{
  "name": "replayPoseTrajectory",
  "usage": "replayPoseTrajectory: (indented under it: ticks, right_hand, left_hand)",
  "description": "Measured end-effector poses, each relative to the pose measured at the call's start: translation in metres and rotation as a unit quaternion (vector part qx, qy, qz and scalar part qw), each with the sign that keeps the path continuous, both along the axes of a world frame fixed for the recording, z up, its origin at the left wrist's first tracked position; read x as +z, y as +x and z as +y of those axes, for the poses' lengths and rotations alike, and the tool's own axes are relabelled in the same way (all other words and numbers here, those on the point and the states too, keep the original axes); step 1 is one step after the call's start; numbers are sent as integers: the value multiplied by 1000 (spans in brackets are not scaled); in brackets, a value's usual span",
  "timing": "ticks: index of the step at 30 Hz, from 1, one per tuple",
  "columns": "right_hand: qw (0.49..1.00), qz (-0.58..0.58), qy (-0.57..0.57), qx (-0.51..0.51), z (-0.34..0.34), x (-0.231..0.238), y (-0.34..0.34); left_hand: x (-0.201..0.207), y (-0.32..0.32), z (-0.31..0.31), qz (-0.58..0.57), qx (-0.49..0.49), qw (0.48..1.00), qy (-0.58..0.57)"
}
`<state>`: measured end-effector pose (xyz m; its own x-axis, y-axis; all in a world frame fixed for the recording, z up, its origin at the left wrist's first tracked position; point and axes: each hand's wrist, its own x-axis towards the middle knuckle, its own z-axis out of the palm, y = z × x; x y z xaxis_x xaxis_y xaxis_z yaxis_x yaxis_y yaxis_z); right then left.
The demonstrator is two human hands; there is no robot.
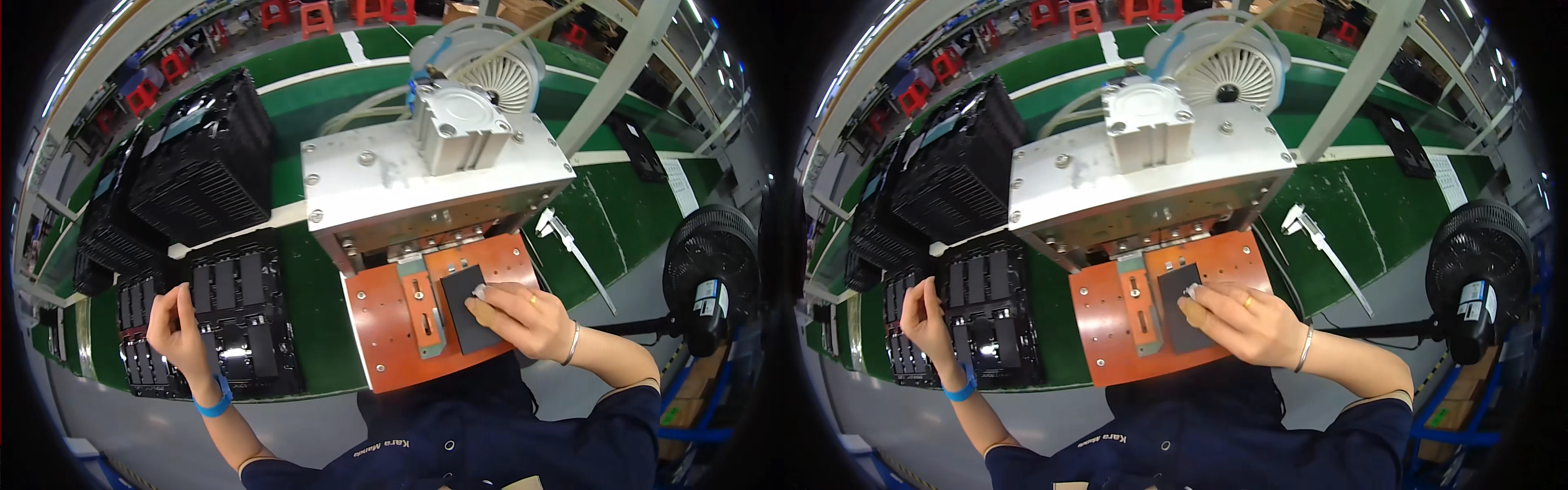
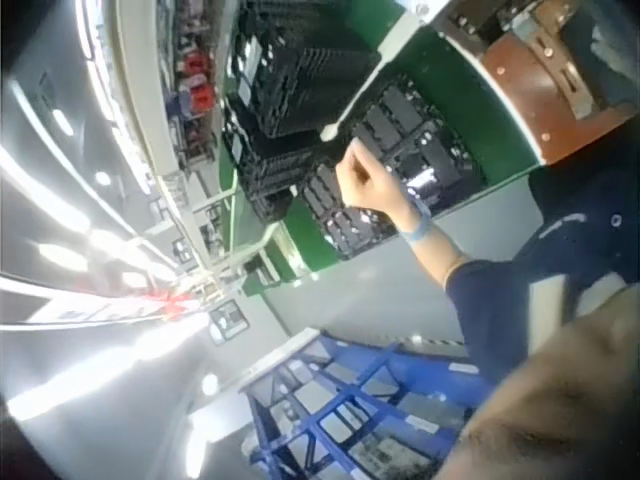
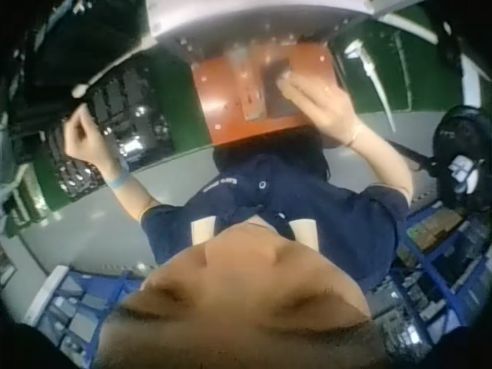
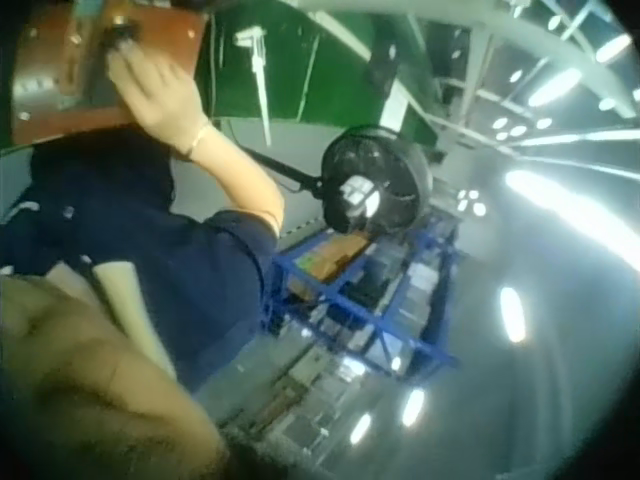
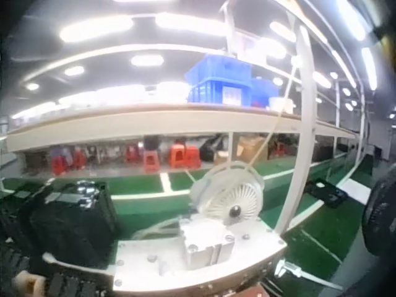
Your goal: Assembling electronic modules and measuring components with a digital caliper.
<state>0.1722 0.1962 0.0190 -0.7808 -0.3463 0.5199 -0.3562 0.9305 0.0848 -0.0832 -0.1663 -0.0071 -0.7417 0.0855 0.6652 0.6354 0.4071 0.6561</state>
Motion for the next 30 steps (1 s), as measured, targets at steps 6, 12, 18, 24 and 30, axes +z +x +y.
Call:
replayPoseTrajectory:
  ticks: [6, 12, 18, 24, 30]
  right_hand:
    - [977, -136, -162, -4, 6, -1, 0]
    - [970, -108, -217, -23, 7, -11, -36]
    - [980, -106, -167, -7, 7, -20, -41]
    - [971, -137, -193, -41, 6, -21, -44]
    - [973, -145, -178, -39, 9, -21, -41]
  left_hand:
    - [38, 70, 88, 196, -269, 929, -159]
    - [27, 111, 155, 81, -501, 796, -330]
    - [11, 113, 158, 64, -522, 776, -349]
    - [9, 115, 157, 70, -512, 772, -370]
    - [10, 113, 158, 73, -508, 772, -374]
